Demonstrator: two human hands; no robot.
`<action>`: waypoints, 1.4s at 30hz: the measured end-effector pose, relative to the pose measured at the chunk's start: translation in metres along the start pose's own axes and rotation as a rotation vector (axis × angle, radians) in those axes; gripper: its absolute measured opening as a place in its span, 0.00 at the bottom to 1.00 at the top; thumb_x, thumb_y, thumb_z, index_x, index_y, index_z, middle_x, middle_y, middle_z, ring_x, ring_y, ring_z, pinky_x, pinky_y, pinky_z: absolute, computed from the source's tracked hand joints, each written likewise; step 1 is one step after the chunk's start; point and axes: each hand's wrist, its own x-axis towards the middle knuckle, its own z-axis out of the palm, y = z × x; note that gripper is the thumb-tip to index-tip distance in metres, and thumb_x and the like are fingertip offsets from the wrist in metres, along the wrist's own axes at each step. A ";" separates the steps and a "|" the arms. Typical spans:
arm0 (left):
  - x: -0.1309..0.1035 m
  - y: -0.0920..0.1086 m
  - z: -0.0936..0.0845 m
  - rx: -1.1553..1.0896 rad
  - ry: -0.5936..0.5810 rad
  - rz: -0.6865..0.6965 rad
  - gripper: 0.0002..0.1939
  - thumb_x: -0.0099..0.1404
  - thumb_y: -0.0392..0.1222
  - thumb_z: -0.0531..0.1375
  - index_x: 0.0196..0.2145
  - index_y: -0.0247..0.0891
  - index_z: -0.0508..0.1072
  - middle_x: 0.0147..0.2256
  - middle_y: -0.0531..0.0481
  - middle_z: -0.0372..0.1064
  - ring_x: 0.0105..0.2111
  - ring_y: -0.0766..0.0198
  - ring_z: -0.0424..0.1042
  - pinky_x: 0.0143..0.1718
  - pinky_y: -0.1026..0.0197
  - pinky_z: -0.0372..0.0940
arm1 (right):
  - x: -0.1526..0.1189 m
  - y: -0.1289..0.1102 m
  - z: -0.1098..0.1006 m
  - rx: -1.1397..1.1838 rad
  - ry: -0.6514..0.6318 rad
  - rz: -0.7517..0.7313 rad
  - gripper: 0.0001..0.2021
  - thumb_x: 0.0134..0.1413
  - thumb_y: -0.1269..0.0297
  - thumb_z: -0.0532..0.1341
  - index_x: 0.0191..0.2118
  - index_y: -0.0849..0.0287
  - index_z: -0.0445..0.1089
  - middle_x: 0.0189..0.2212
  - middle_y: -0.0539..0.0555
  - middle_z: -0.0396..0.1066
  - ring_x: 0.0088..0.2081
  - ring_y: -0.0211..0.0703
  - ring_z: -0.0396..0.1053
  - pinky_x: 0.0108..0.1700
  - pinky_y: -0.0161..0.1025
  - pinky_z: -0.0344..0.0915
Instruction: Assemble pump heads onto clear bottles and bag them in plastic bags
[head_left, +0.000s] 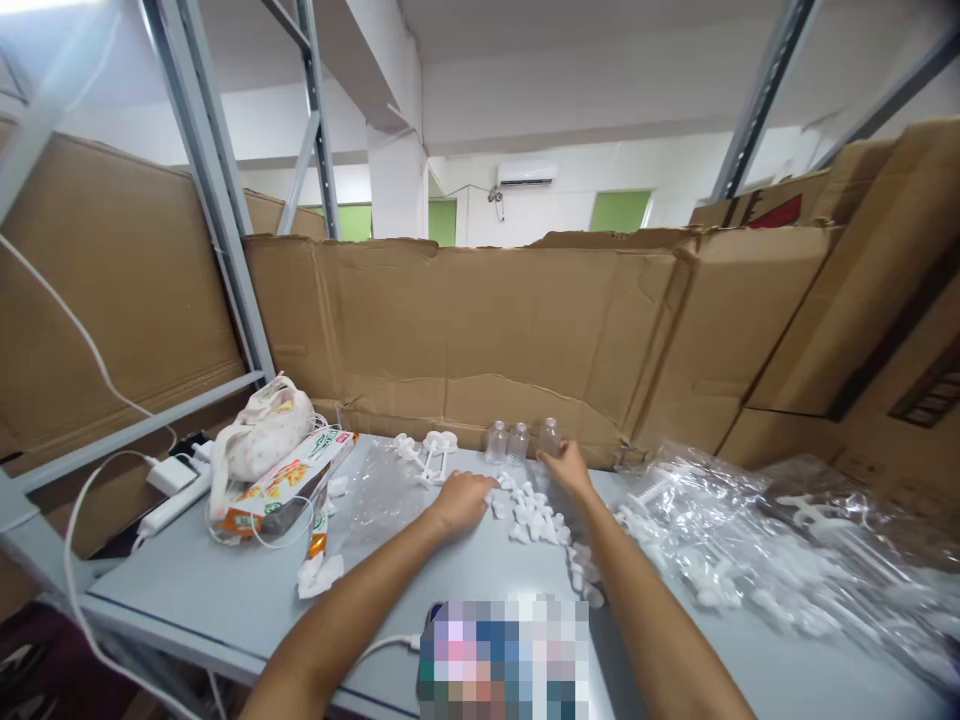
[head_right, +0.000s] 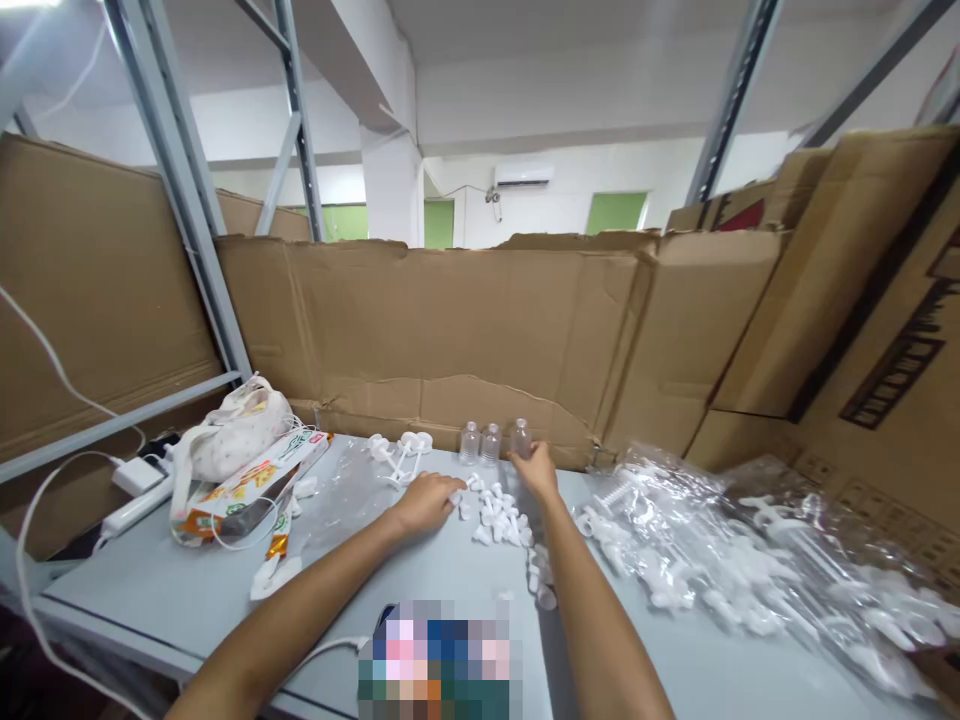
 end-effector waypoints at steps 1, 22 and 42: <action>-0.004 -0.001 -0.002 -0.048 0.033 -0.015 0.19 0.56 0.31 0.56 0.46 0.40 0.68 0.43 0.44 0.71 0.46 0.52 0.67 0.50 0.50 0.55 | -0.004 -0.004 -0.006 0.023 0.020 -0.026 0.17 0.57 0.60 0.58 0.50 0.63 0.62 0.45 0.59 0.68 0.43 0.49 0.69 0.43 0.48 0.67; -0.046 0.011 -0.010 -1.086 0.288 -0.100 0.19 0.50 0.42 0.67 0.39 0.34 0.70 0.33 0.47 0.72 0.34 0.63 0.70 0.36 0.63 0.62 | -0.133 -0.036 -0.060 0.547 -0.451 -0.510 0.17 0.54 0.60 0.60 0.49 0.54 0.60 0.47 0.58 0.62 0.48 0.48 0.66 0.48 0.43 0.66; -0.049 0.016 -0.012 -1.214 0.209 -0.146 0.20 0.49 0.51 0.67 0.31 0.30 0.70 0.27 0.46 0.72 0.26 0.65 0.71 0.30 0.63 0.64 | -0.134 -0.028 -0.047 0.466 -0.195 -0.794 0.14 0.54 0.69 0.60 0.47 0.49 0.65 0.47 0.57 0.66 0.53 0.48 0.63 0.53 0.47 0.62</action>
